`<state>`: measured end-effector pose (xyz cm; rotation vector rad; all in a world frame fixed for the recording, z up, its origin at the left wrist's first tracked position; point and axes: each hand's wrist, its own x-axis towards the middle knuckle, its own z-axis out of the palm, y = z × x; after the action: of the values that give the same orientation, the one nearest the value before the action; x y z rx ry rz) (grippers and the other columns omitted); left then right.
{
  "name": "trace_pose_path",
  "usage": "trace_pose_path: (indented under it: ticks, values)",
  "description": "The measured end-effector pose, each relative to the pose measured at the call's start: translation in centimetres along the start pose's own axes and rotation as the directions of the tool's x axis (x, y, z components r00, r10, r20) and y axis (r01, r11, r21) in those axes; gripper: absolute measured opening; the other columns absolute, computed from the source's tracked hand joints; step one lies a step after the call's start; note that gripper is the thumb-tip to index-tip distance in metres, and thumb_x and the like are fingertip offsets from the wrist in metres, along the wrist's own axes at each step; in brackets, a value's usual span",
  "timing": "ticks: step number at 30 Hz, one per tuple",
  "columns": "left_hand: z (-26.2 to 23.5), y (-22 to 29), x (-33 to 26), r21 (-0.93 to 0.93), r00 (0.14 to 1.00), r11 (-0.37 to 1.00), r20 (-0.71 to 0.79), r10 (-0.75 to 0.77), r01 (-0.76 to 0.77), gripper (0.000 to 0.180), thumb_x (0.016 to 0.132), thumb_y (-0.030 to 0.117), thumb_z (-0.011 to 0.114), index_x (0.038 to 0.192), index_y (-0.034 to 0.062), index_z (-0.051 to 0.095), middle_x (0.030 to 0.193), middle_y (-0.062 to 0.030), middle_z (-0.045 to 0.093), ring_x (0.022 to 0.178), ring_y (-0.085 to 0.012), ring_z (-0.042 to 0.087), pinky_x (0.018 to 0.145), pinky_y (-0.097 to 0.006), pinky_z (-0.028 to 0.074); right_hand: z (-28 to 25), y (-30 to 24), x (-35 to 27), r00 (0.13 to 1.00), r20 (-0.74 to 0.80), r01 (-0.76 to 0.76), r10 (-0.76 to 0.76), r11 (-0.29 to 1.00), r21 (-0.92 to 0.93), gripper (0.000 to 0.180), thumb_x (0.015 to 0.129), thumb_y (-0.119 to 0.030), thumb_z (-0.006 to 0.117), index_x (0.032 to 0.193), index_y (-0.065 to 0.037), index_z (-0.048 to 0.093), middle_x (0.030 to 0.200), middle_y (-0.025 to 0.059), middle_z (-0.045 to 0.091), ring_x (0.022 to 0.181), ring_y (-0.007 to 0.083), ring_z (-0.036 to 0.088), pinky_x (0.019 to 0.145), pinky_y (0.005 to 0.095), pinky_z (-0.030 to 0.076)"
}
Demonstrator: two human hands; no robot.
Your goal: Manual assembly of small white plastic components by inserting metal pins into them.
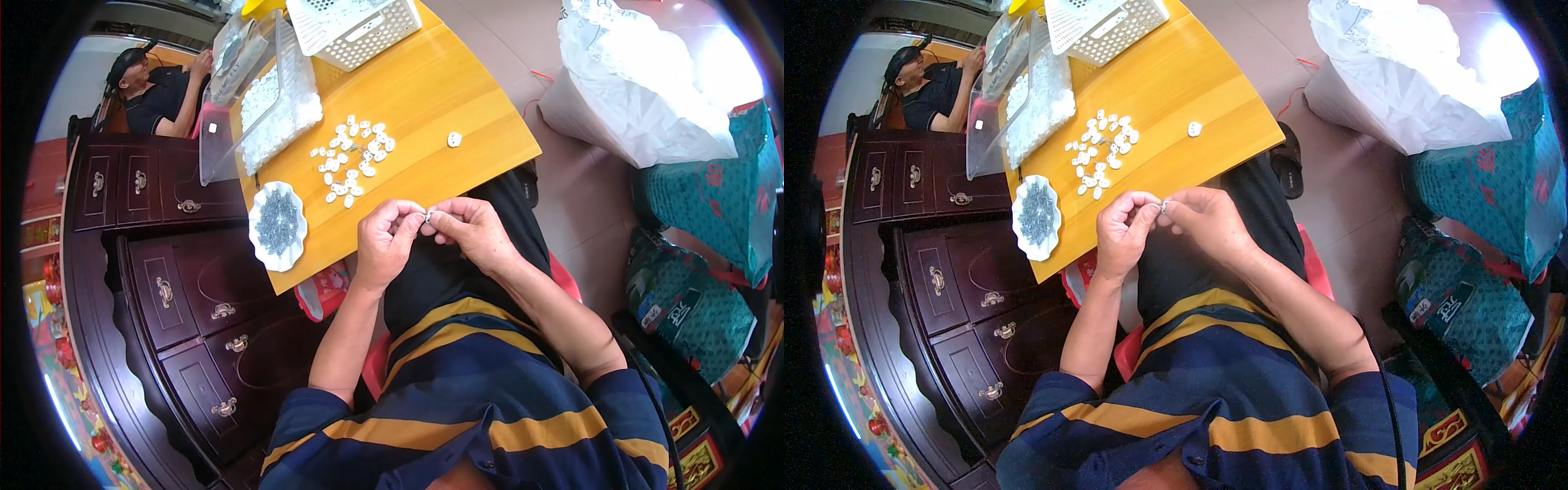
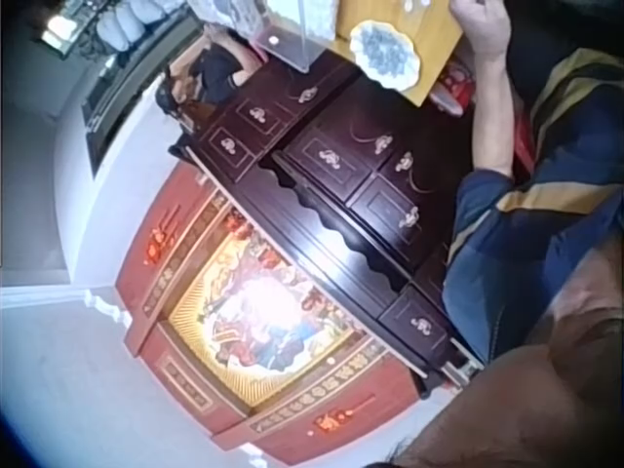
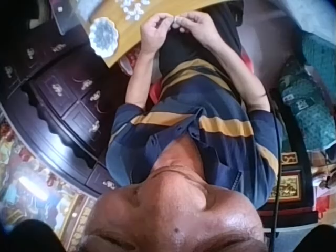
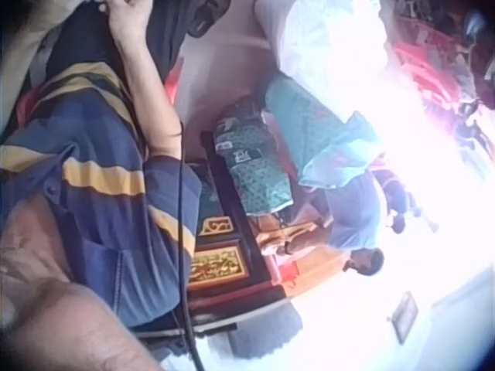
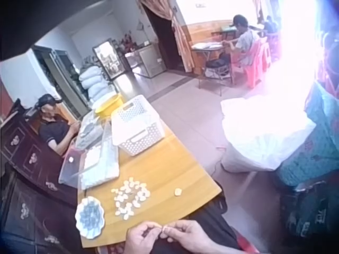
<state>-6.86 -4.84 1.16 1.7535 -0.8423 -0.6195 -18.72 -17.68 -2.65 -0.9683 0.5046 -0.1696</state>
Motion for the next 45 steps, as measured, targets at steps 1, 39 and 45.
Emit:
trace_pose_path:
  ticks: [1,39,45]
  values:
    - [0.1,-0.1,0.0,0.02,1.0,1.0,-0.004,0.017,-0.017,0.004,0.097,0.001,0.065,0.095,-0.0015,0.067,0.082,-0.004,0.071,0.074,-0.0081,0.068,0.069,-0.022,0.054,0.0,0.0,0.0,1.0,-0.013,0.0,0.0,1.0,-0.002,0.02,0.098,-0.012,0.063,0.104,0.004,0.074,0.088,0.0062,0.074,0.077,0.0102,0.065,0.073,0.0241,0.053]
    - [-1.0,-0.7,0.1,-0.065,0.998,0.996,-0.03,-0.06,0.058,0.013,0.094,0.0,0.069,0.107,-0.0009,0.071,0.086,0.0003,0.069,0.075,-0.0044,0.063,0.069,-0.02,0.051,-0.3,0.1,0.1,0.997,0.061,-0.049,0.043,0.993,0.108,0.019,0.101,-0.019,0.066,0.109,-0.003,0.071,0.091,0.0019,0.074,0.073,0.0042,0.062,0.069,0.0186,0.051]
    - [-6.4,-3.8,0.4,0.305,0.961,0.952,-0.261,0.093,-0.009,0.02,0.092,0.001,0.07,0.111,-0.0012,0.071,0.092,-0.0033,0.071,0.074,-0.0062,0.063,0.07,-0.022,0.051,-0.6,0.2,0.2,0.998,0.05,-0.044,0.036,0.981,0.187,0.018,0.101,-0.02,0.064,0.108,-0.004,0.07,0.091,0.0021,0.073,0.074,0.0062,0.062,0.07,0.0201,0.051]
